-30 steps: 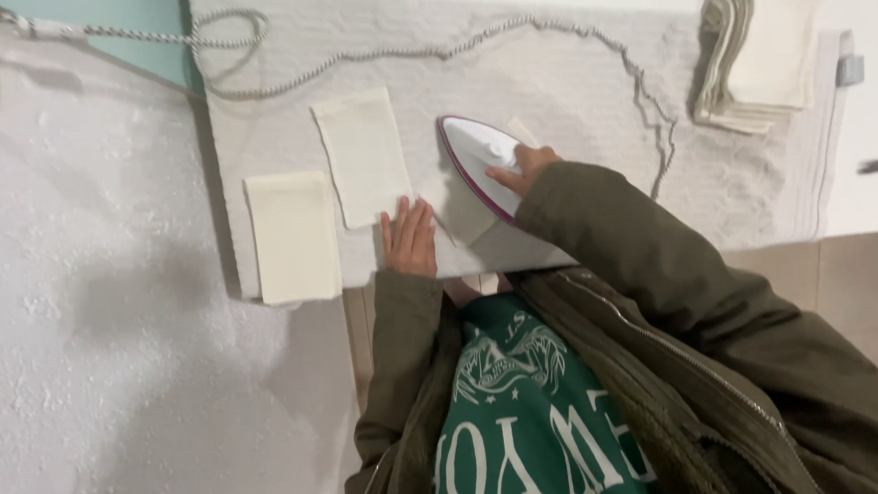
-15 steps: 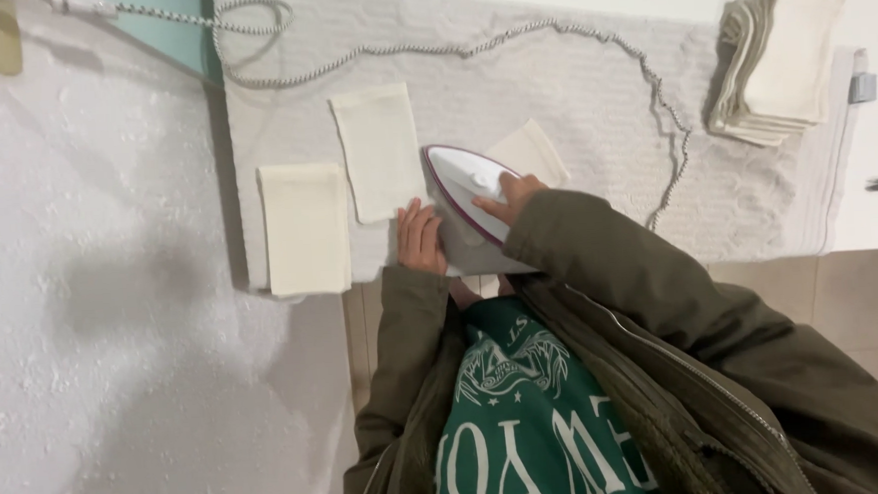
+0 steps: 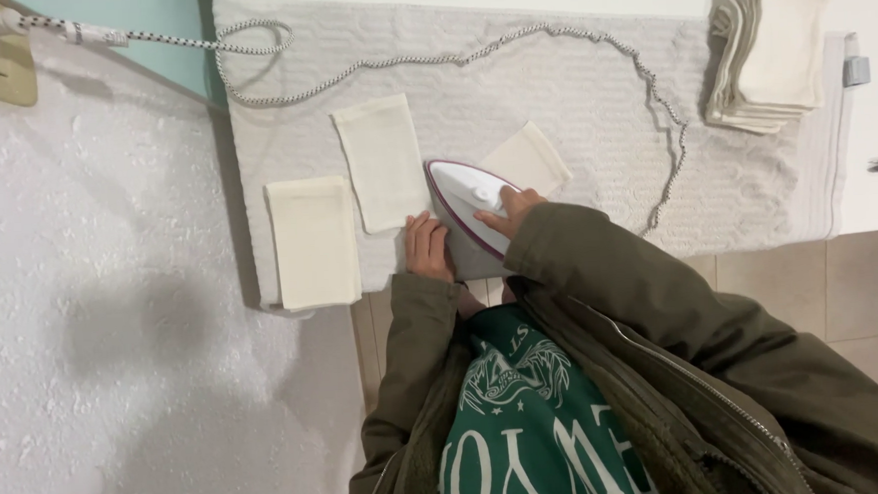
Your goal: Ironing small rectangular pieces of white cloth on a flat surface.
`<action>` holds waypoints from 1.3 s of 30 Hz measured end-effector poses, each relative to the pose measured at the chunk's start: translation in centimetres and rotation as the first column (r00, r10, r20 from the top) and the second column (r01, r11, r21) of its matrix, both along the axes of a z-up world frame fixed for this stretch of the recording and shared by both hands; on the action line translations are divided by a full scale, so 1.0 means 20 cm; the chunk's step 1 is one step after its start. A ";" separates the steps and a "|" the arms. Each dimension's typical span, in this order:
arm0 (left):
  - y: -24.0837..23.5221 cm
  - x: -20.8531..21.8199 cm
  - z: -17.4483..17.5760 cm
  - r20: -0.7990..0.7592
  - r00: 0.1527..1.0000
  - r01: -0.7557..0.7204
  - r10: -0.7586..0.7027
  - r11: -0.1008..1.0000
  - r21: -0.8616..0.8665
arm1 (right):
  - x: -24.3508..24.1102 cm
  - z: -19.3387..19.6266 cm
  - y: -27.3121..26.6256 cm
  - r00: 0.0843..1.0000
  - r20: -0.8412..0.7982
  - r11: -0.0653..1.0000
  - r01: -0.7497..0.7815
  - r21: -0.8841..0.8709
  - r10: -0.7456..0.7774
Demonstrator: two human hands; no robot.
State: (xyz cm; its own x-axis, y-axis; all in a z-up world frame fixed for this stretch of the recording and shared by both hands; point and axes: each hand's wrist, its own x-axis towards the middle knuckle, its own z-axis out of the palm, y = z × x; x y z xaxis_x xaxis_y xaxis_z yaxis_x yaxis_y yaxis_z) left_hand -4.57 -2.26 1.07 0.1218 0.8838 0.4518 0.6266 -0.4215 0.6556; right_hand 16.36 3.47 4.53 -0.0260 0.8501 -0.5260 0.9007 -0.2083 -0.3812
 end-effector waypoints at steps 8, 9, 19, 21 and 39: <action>0.00 -0.02 0.00 -0.045 0.998 0.036 -0.036 0.999 -0.002 | -0.05 0.02 0.02 0.999 0.024 0.999 0.037 0.028 -0.038; 0.00 -0.02 -0.02 -0.057 0.997 0.053 -0.053 0.999 -0.004 | -0.06 0.03 0.03 0.998 0.055 0.999 0.033 0.037 -0.035; 0.05 -0.01 0.02 -0.288 0.949 0.116 -0.132 0.991 -0.069 | 0.28 0.15 0.16 0.979 0.077 0.977 0.193 -0.089 -0.186; 0.03 0.01 0.00 -0.328 0.934 0.114 -0.141 0.988 -0.100 | 0.33 0.32 0.20 0.940 0.056 0.905 0.338 -0.258 -0.335; 0.32 0.23 0.06 -0.235 0.959 -0.234 0.160 0.913 -0.334 | 0.51 0.11 0.52 0.807 0.019 0.639 -0.481 0.600 0.590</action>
